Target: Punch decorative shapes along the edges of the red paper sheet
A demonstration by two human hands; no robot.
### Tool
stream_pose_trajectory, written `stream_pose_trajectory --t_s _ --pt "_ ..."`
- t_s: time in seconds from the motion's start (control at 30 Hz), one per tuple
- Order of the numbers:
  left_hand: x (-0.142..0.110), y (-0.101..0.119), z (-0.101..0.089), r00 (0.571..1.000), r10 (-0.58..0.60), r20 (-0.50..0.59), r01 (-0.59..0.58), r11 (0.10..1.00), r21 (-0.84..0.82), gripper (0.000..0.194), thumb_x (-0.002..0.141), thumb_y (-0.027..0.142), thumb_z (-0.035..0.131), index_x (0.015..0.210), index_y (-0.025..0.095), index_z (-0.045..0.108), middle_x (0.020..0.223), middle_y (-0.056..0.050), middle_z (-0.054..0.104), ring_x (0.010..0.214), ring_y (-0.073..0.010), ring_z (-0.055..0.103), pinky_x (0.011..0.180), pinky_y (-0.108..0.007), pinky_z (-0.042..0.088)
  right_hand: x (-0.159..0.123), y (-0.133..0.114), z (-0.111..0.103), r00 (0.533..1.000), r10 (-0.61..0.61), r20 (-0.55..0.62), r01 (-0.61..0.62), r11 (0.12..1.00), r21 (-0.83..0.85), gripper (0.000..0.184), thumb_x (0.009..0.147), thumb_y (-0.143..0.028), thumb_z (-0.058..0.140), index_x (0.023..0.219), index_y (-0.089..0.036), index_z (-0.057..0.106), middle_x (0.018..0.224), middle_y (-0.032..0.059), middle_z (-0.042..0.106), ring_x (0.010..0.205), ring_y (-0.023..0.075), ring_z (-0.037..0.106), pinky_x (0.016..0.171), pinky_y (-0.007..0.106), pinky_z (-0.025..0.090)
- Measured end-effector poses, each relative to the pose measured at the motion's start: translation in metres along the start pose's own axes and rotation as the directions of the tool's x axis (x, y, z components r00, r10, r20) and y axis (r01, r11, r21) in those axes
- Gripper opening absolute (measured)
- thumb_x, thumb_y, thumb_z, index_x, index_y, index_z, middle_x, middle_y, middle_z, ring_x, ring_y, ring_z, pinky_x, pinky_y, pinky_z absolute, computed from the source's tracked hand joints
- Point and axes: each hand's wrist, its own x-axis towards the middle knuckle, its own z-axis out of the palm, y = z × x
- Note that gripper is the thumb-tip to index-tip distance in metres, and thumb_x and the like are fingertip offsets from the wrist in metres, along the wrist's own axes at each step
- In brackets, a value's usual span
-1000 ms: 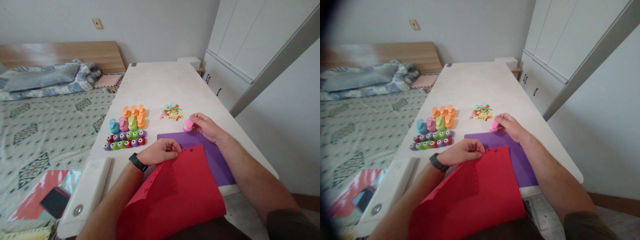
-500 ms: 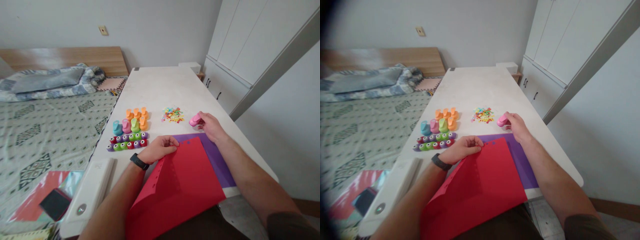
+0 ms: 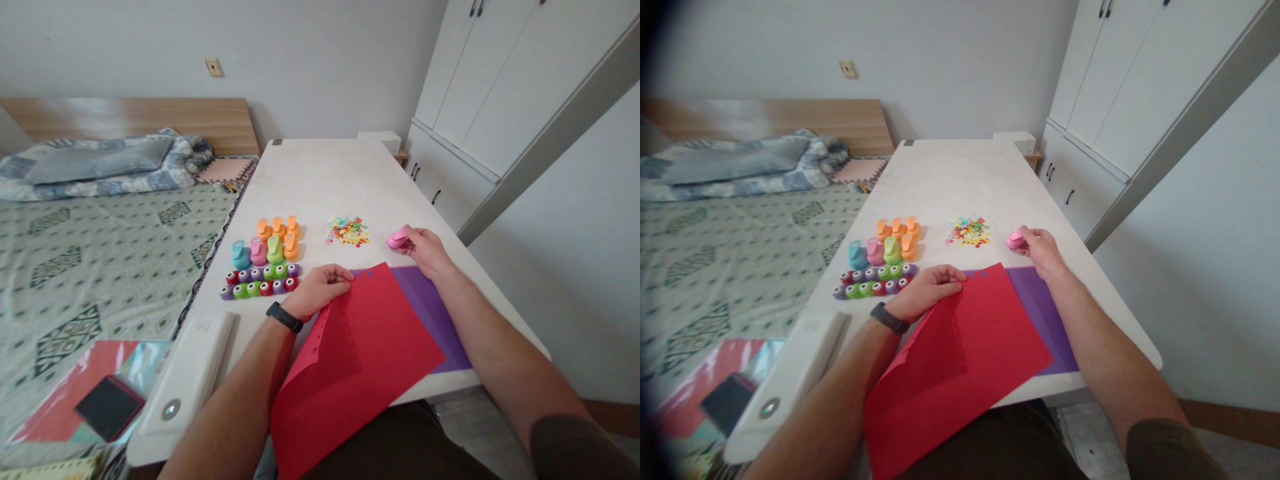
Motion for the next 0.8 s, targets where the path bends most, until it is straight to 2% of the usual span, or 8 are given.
stream_pose_trajectory --t_s 0.13,0.37,0.6,0.8 --pt "0.002 -0.003 0.000 1.000 0.007 0.003 -0.007 1.000 -0.004 0.031 0.076 0.028 0.080 0.100 0.013 0.068 0.081 -0.003 0.072 0.065 -0.0107 0.063 0.060 -0.022 0.045 0.016 0.001 -0.005 0.999 -0.019 -0.045 0.015 0.996 -0.084 0.035 0.082 -0.045 0.082 0.088 -0.020 0.058 0.080 0.0076 0.077 0.070 0.0198 0.074 0.057 0.030 0.059" --pt "0.001 -0.003 0.001 1.000 0.026 -0.001 -0.026 0.999 0.040 0.029 0.075 0.026 0.078 0.099 0.013 0.068 0.077 -0.002 0.069 0.064 -0.0102 0.061 0.058 -0.021 0.043 0.060 -0.021 -0.005 0.999 0.019 0.034 -0.004 0.915 -0.404 0.021 0.092 -0.036 0.072 0.089 -0.017 0.063 0.076 0.0090 0.075 0.066 0.0170 0.071 0.053 0.023 0.053" --pt "0.002 -0.005 0.002 1.000 0.027 0.002 -0.027 0.998 0.057 0.027 0.077 0.024 0.072 0.100 0.012 0.066 0.078 -0.002 0.068 0.063 -0.0097 0.058 0.057 -0.021 0.041 0.096 -0.036 0.011 0.998 0.057 0.037 -0.027 0.831 -0.556 0.010 0.090 -0.021 0.070 0.083 -0.014 0.067 0.070 0.0057 0.069 0.056 0.0121 0.060 0.047 0.021 0.042" --pt "0.002 -0.005 0.002 1.000 0.030 -0.004 -0.030 0.997 0.075 0.026 0.077 0.023 0.072 0.099 0.012 0.066 0.077 -0.002 0.068 0.063 -0.0103 0.058 0.056 -0.021 0.039 0.106 -0.036 0.027 0.999 0.016 0.034 0.011 0.741 -0.671 0.006 0.083 -0.021 0.070 0.080 -0.015 0.068 0.067 0.0029 0.067 0.058 0.0130 0.058 0.055 0.023 0.046"
